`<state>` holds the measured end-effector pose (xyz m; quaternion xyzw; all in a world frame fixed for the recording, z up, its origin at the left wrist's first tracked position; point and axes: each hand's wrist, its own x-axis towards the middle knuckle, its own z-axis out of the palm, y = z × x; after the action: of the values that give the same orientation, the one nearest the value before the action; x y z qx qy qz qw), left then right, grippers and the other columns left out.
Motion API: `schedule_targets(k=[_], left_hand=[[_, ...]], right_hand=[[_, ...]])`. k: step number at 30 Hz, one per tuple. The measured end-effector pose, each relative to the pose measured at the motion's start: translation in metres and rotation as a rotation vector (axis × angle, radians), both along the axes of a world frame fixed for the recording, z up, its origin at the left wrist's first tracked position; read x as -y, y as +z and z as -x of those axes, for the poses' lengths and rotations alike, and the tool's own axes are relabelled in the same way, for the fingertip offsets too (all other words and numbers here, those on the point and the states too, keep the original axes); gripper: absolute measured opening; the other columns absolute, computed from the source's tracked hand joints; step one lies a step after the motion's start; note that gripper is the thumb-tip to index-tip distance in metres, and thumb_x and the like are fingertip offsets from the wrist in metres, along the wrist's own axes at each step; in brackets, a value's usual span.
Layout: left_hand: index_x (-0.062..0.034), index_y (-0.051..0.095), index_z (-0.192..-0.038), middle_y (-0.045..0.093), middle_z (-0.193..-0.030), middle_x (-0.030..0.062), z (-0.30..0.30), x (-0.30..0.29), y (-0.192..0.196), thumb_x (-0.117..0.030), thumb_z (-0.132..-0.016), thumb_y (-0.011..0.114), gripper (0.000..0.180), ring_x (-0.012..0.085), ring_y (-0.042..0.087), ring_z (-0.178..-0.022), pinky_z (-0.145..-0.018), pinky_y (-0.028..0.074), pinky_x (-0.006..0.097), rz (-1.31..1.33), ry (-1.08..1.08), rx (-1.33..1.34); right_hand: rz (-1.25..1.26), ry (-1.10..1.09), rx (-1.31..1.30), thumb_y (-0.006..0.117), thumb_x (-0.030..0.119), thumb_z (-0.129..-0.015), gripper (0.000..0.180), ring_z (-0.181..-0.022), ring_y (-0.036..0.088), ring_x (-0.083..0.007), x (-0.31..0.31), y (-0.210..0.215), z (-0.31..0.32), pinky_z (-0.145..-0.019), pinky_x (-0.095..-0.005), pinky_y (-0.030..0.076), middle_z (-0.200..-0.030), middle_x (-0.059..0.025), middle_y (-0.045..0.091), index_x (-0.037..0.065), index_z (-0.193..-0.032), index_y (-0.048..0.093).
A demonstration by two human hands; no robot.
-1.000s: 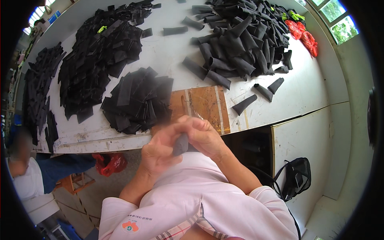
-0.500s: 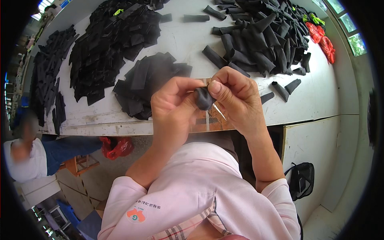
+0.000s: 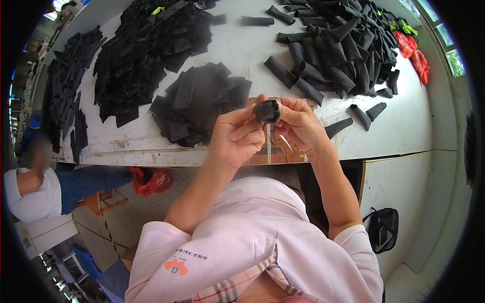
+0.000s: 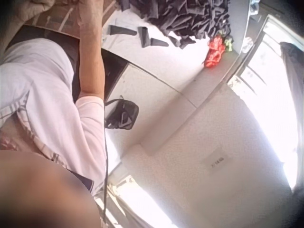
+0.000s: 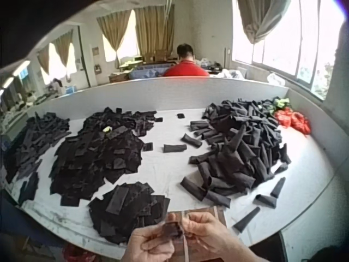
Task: Folding and manipulating small black flexible industrial parts on a work table.
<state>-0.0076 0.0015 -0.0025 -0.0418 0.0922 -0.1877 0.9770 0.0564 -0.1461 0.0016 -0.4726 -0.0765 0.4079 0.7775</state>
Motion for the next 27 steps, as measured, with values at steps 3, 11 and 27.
schedule_targets(k=[3, 11, 27], left_hand=[[0.0061, 0.050, -0.102, 0.060, -0.083, 0.0131, 0.000, 0.000, 0.021, -0.003, -0.086, 0.039, 0.022, 0.0040, 0.031, -0.031, -0.032, 0.023, 0.017, 0.186, 0.042, 0.009], [-0.0018, 0.048, -0.110, 0.059, -0.082, 0.0110, 0.009, 0.001, -0.017, -0.004, -0.083, 0.048, 0.027, 0.0024, 0.030, -0.034, -0.033, 0.020, 0.015, -0.057, 0.066, 0.018], [-0.0005, 0.047, -0.110, 0.057, -0.090, 0.0064, 0.007, 0.014, -0.004, -0.015, -0.083, 0.056, 0.032, 0.0074, 0.051, -0.073, -0.065, 0.043, 0.018, -1.913, 0.765, 0.514]], right_hand=[[0.035, 0.038, 0.078, 0.057, 0.029, -0.083, 0.028, -0.054, 0.036, -0.0045, -0.009, 0.029, -0.007, -0.049, -0.0177, 0.031, -0.061, 0.0032, 0.044, 0.006, -0.067, 0.053], [0.076, 0.020, -0.042, 0.055, 0.029, -0.085, 0.026, -0.055, 0.037, -0.0051, -0.003, -0.011, 0.002, -0.052, -0.0184, 0.034, -0.064, 0.0032, 0.046, 0.006, -0.073, 0.055], [0.055, 0.015, 0.323, 0.050, 0.036, -0.086, 0.033, -0.060, 0.044, -0.0054, -0.001, -0.031, -0.002, -0.055, -0.0205, 0.037, -0.065, 0.0024, 0.049, 0.006, -0.073, 0.051]])
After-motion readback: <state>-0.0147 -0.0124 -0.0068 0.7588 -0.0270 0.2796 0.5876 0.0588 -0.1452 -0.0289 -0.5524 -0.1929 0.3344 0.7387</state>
